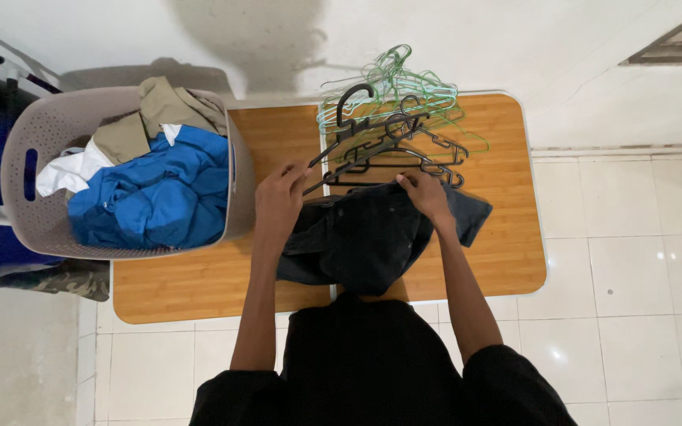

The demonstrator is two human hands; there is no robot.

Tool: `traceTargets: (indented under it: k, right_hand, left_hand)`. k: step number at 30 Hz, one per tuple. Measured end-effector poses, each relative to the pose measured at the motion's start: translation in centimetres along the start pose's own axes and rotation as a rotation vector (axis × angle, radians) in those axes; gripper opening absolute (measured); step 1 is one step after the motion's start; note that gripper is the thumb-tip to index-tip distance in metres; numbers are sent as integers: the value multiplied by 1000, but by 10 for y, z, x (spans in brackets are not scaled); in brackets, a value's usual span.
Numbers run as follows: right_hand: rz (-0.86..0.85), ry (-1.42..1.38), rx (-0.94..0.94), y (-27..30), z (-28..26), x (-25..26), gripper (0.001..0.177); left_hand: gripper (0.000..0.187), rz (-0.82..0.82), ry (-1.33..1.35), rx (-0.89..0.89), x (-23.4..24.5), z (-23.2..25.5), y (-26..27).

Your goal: The person takes a dark garment from a laundry basket, places it on a hanger, and hangs it on a clothing rack. Then the person takes a beige garment from the basket and begins to unfold it on the table.

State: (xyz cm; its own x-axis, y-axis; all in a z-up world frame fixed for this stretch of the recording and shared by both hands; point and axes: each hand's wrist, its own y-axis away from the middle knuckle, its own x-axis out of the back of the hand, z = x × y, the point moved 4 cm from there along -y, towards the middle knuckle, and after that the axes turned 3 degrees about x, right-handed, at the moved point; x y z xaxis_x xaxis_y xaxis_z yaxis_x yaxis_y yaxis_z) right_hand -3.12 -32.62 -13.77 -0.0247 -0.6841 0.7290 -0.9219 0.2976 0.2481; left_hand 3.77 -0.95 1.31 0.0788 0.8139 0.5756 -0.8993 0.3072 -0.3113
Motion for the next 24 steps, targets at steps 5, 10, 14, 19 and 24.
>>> traceTargets:
  k: [5,10,14,19,24]
  right_hand:
    - [-205,-103,101,-4,3,1,40]
    - [-192,-102,183,-6,21,8,40]
    - [-200,-202,-68,-3,37,16,48]
    - [-222,-342,-173,4,25,31,54]
    - [-40,-299,-167,15,5,58,30]
  left_hand:
    - [14,31,-3,-10,6,2,-3]
    - [16,19,80,48,12,2,-5]
    - [14,-13,70,38,12,0,-6]
    - [16,-25,83,-39,15,0,-6]
    - [16,-54,106,-24,21,3,-4]
